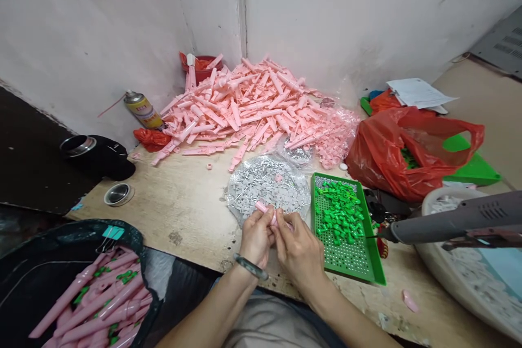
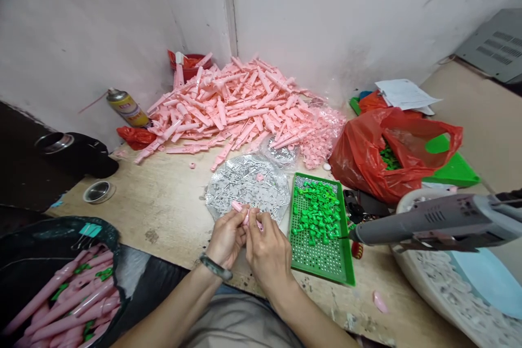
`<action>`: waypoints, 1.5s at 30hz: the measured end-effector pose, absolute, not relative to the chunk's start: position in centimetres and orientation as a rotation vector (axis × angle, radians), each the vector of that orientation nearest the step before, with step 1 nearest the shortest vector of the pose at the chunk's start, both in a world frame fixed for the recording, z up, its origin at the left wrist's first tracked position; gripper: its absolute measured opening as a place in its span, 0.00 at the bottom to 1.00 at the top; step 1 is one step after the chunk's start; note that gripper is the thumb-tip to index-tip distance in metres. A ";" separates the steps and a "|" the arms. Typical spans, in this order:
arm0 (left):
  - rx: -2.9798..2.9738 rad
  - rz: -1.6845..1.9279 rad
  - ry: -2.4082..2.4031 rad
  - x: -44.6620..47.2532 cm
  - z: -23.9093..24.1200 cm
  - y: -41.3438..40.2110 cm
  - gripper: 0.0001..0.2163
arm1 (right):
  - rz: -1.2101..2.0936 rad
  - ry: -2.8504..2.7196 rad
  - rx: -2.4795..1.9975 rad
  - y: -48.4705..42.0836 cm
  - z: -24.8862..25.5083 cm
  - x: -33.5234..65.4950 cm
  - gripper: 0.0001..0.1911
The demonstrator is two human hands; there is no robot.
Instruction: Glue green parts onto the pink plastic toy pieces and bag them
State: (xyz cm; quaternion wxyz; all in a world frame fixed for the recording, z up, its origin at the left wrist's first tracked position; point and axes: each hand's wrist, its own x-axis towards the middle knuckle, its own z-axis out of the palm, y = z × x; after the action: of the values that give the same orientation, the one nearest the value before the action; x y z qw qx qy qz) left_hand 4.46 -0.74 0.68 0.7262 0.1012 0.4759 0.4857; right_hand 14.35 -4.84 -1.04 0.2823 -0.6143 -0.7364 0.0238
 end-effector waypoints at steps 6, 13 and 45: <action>0.458 1.256 1.045 3.1 1.8 -1.0 0.18 | 1.031 -1.635 -1.527 -3.8 1.6 16.8 0.15; 0.506 1.393 1.063 0.6 2.2 -0.5 0.14 | 1.483 -1.506 -1.304 1.2 1.0 17.4 0.21; 0.452 1.071 0.771 1.7 3.3 -0.1 0.23 | 1.687 -1.186 -0.878 -1.7 -0.1 20.8 0.34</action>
State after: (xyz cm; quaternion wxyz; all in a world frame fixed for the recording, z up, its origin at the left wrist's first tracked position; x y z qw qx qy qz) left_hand 1.71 -0.08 3.27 0.7664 0.2080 0.3549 0.4933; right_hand 20.76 -1.74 -0.15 0.4353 -0.3526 -0.4763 0.6777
